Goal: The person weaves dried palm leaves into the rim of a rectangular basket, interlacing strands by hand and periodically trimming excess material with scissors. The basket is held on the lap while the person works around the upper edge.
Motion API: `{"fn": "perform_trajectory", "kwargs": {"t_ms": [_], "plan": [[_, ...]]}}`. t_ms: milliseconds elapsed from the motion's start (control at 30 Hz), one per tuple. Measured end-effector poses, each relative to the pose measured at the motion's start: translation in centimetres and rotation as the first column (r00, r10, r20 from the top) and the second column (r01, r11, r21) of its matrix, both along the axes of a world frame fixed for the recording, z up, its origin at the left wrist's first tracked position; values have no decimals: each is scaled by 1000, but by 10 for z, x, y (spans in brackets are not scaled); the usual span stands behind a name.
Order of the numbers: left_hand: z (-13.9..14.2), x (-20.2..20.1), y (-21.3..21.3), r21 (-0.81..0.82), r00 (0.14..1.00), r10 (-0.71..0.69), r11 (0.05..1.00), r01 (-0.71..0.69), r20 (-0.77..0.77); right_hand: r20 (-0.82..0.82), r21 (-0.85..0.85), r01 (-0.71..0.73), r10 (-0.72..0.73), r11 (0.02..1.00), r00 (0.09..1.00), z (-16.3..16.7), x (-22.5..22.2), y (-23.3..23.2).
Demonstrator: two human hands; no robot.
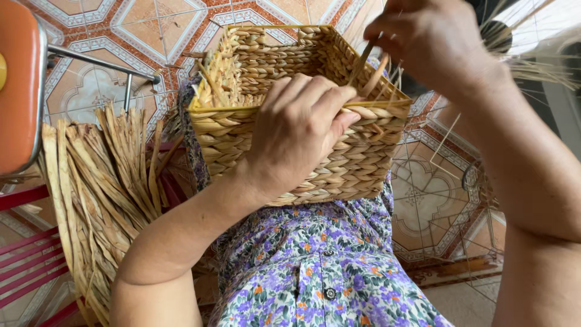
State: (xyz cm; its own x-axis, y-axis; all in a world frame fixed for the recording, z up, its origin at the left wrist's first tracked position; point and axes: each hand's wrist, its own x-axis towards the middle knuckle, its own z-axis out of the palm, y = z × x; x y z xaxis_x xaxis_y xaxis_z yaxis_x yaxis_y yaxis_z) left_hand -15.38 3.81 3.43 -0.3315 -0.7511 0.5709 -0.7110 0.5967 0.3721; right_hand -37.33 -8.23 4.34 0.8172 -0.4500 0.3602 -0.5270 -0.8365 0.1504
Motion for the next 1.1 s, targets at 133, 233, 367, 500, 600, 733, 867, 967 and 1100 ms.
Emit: {"fn": "perform_trajectory", "kwargs": {"t_ms": [133, 233, 367, 500, 600, 733, 867, 967, 1100], "plan": [[-13, -3, -4, 166, 994, -16, 986, 35, -110, 127, -62, 10, -2, 998, 992, 18, -11, 7], [-21, -1, 1, 78, 996, -25, 996, 32, -87, 303, 201, 30, -91, 979, 949, 21, -10, 16], [-22, 6, 7, -137, 997, -79, 987, 79, 6, 421, 813, -132, -417, 567, 805, 15, 2, 14], [-22, 9, 12, -152, 996, -75, 985, 81, 46, 436, 869, -358, -186, 341, 881, 22, -5, 3], [-22, 8, 13, -130, 996, -70, 989, 76, 55, 404, 906, -348, -245, 242, 881, 20, -6, 1], [-22, 8, 13, -150, 992, -102, 982, 111, 71, 157, 967, -77, -330, 245, 931, 4, 9, 1], [-21, 12, 14, -163, 988, -122, 977, 137, 96, 135, 981, -80, -321, 179, 937, -1, 14, 9], [-22, 13, 16, -164, 987, -121, 977, 138, 108, 124, 984, -71, -345, 163, 930, 0, 15, 11], [-24, 12, 16, -177, 988, -120, 975, 136, 100, -11, 983, 64, -288, 175, 958, -2, 17, 8]]}}
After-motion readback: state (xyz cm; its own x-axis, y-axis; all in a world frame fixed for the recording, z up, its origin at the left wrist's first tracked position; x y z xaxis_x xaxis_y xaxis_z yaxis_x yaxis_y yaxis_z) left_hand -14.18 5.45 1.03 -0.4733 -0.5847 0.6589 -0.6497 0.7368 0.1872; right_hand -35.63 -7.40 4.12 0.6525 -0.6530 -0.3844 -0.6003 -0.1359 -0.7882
